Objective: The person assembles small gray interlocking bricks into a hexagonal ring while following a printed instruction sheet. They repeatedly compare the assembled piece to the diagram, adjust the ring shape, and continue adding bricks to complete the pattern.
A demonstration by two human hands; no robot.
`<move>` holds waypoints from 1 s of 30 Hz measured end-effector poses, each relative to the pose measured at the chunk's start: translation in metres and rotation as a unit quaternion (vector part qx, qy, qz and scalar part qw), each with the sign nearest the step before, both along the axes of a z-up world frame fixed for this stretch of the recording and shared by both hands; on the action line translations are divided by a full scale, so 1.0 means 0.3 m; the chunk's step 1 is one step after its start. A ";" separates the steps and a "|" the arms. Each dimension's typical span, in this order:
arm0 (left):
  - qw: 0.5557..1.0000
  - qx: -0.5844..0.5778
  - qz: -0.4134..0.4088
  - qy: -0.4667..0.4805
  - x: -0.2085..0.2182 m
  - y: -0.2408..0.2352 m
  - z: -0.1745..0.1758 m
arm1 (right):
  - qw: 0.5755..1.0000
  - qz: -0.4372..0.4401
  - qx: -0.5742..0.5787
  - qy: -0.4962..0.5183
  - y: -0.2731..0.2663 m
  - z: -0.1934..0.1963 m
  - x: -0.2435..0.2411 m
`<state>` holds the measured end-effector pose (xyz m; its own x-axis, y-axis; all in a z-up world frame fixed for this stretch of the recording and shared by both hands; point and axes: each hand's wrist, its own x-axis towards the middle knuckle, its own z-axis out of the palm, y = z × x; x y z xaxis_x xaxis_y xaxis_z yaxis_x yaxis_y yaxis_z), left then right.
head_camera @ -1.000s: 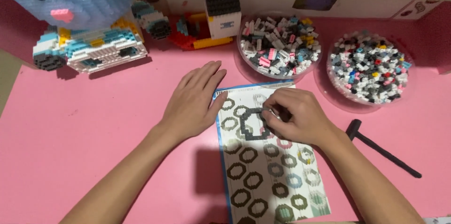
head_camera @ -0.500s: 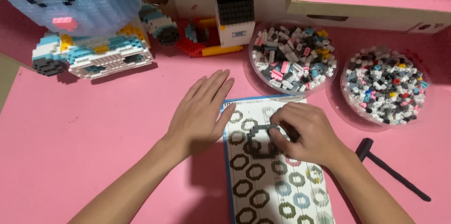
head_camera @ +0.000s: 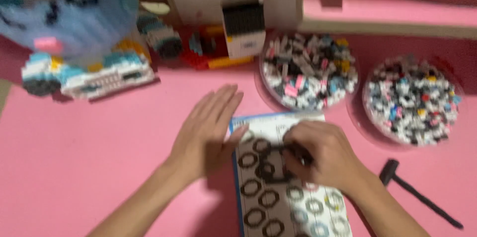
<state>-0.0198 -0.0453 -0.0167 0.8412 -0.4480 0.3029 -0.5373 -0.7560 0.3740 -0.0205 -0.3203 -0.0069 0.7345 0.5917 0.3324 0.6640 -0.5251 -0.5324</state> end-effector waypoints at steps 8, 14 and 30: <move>0.998 -0.044 -0.033 0.026 0.058 -0.004 0.048 | 0.999 -0.024 -0.021 0.017 -0.004 -0.006 0.063; 0.999 -0.038 -0.023 0.017 0.039 0.014 -0.007 | 1.000 0.002 -0.025 0.008 -0.004 -0.036 0.056; 0.993 -0.111 -0.030 0.026 0.028 0.013 0.008 | 0.995 -0.022 0.093 0.038 -0.012 0.012 0.011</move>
